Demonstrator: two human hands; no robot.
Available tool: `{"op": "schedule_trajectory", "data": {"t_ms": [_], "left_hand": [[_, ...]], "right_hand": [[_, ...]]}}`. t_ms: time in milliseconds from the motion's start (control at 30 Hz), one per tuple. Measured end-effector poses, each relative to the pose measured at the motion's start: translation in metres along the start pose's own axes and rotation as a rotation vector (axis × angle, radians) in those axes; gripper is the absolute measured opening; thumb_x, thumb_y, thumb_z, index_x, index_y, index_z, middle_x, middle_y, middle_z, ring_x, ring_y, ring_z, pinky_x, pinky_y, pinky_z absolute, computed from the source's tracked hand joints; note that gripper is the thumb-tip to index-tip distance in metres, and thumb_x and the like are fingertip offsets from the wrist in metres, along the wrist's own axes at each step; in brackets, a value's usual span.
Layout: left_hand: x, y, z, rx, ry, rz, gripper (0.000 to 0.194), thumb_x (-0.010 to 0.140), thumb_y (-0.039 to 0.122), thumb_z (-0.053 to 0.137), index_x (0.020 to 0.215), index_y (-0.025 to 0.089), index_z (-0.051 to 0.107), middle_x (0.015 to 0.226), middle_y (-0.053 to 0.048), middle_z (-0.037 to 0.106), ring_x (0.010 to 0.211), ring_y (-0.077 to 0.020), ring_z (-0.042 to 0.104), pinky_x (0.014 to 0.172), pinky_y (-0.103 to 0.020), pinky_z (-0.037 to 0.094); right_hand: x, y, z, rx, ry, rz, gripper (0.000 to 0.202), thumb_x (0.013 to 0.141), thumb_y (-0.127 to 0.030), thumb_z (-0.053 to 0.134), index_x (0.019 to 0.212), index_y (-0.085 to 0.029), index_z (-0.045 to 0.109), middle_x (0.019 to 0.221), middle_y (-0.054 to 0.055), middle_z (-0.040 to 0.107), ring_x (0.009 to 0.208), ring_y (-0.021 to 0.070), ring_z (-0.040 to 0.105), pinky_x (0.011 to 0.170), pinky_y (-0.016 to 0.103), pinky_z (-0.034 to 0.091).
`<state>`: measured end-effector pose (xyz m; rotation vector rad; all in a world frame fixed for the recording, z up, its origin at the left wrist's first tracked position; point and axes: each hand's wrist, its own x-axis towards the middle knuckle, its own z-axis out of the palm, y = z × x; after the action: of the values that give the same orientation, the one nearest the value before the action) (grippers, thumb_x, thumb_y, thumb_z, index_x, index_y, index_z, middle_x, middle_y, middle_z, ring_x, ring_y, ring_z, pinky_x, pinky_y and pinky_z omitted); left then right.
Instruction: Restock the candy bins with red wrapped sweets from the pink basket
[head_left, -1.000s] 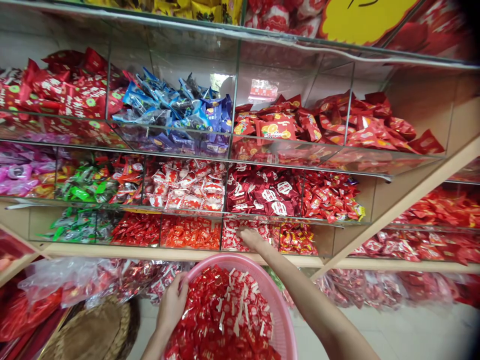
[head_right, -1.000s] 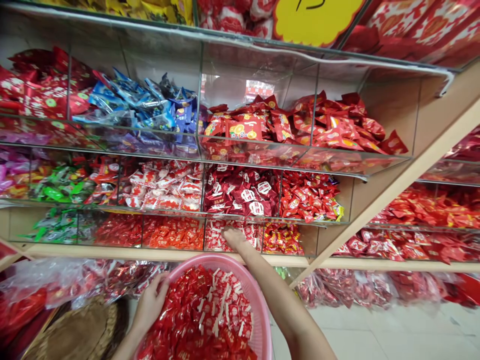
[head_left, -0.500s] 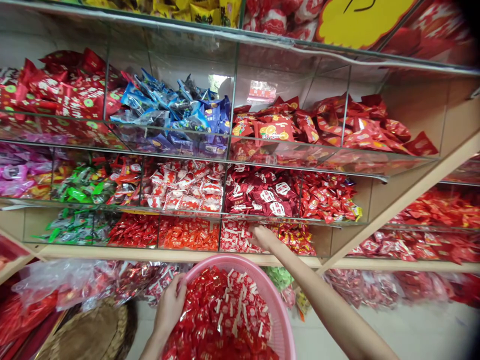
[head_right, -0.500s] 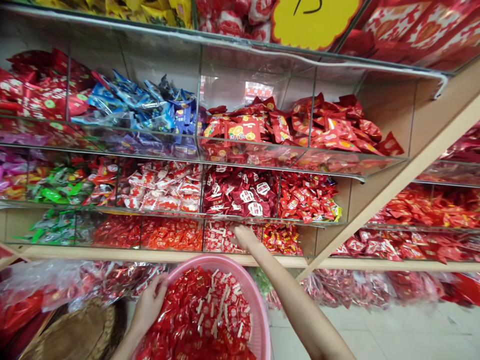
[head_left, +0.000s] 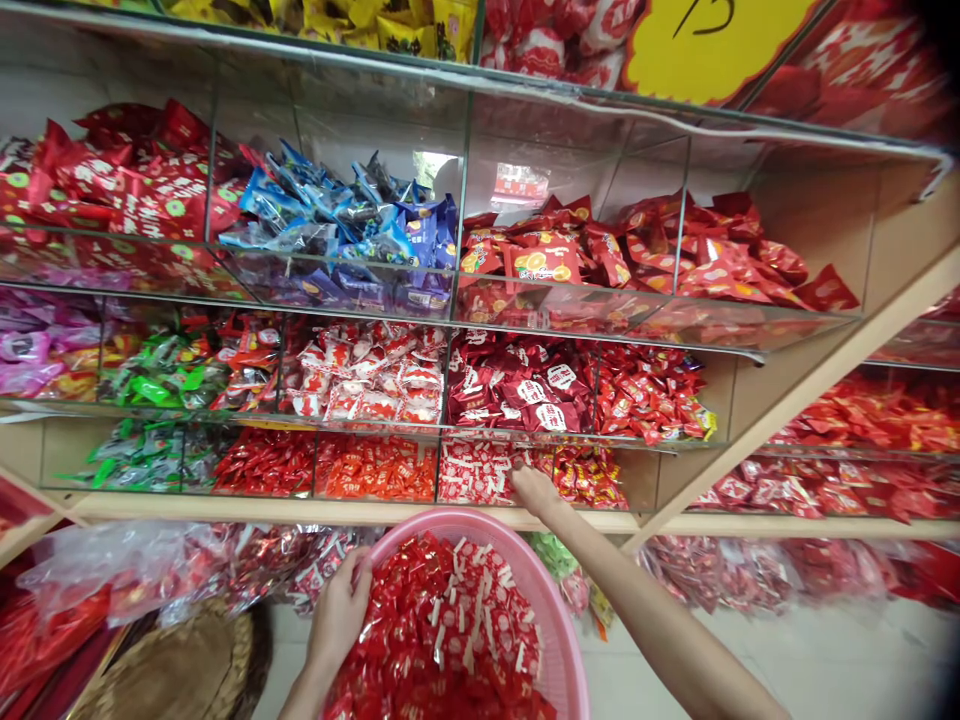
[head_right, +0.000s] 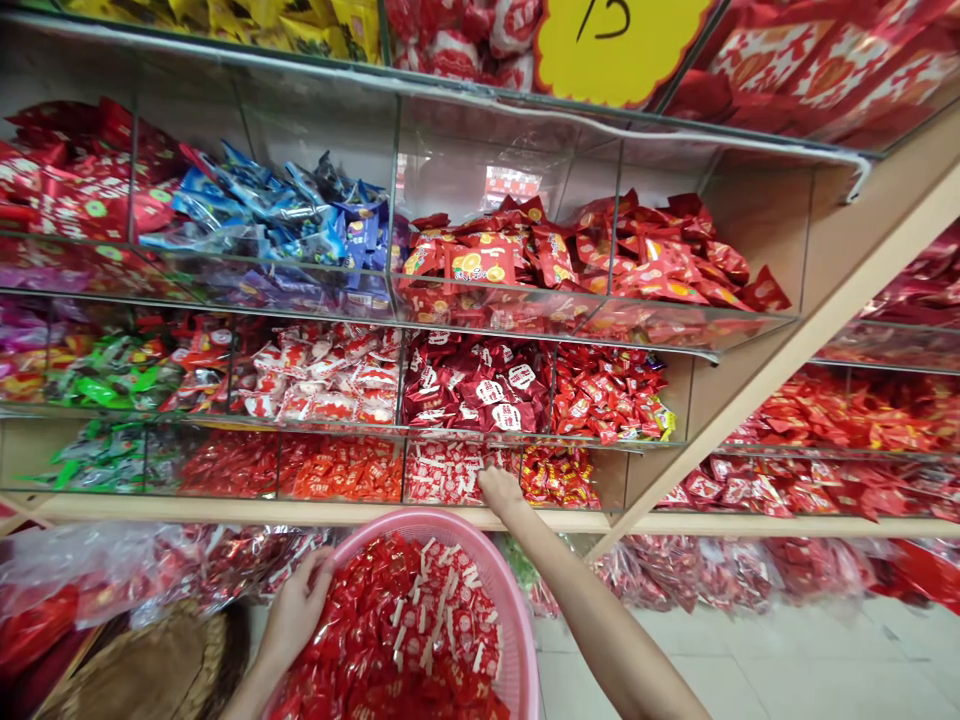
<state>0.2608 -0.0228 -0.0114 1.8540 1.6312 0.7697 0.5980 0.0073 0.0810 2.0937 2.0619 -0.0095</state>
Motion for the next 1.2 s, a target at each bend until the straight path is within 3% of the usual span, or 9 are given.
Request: {"op": "schedule_trajectory", "data": {"t_ms": [167,433,767,1000,1200], "left_hand": [[0.001,-0.002,0.001,-0.014,-0.002,0.014,0.034,0.081,0.042,0.034,0.103,0.022,0.050,0.093,-0.005,0.066,0.087,-0.0191,0.062,0.078,-0.030,0.046],[0.001,-0.002,0.002,-0.014,0.009,0.028,0.033,0.081,0.043,0.035,0.102,0.022,0.051,0.091,-0.004,0.067,0.083,-0.0187,0.063,0.078,-0.030,0.046],[0.000,-0.001,0.000,0.000,0.024,0.019,0.033,0.080,0.039,0.037,0.104,0.021,0.053,0.095,-0.005,0.068,0.082,-0.0179,0.063,0.073,-0.028,0.047],[0.001,0.000,0.000,-0.010,0.024,0.025,0.034,0.080,0.042,0.037,0.102,0.021,0.053,0.091,-0.005,0.068,0.080,-0.0186,0.064,0.073,-0.029,0.047],[0.000,0.000,0.000,-0.012,0.003,0.010,0.034,0.081,0.042,0.035,0.102,0.021,0.052,0.090,-0.005,0.068,0.082,-0.0182,0.064,0.074,-0.028,0.047]], "right_hand": [[0.004,-0.001,-0.001,-0.003,-0.020,0.016,0.021,0.079,-0.021,0.051,0.096,-0.014,0.060,0.095,0.013,0.062,0.090,0.0223,0.059,0.070,0.027,0.044],[0.008,-0.008,0.003,0.022,0.014,0.081,0.026,0.074,-0.031,0.059,0.093,-0.014,0.061,0.094,0.013,0.062,0.089,0.0235,0.060,0.069,0.027,0.046],[0.006,-0.017,0.001,0.021,0.013,0.136,0.018,0.074,-0.019,0.053,0.089,-0.014,0.062,0.088,0.012,0.063,0.081,0.0216,0.061,0.062,0.027,0.045],[0.007,0.000,-0.009,0.085,0.025,0.053,0.023,0.075,-0.030,0.051,0.089,-0.013,0.059,0.093,0.015,0.061,0.085,0.0222,0.059,0.067,0.028,0.041],[0.026,-0.001,-0.010,0.322,-0.138,-0.114,0.017,0.070,-0.032,0.056,0.072,-0.015,0.059,0.074,0.006,0.060,0.070,0.0140,0.053,0.053,0.021,0.033]]}}
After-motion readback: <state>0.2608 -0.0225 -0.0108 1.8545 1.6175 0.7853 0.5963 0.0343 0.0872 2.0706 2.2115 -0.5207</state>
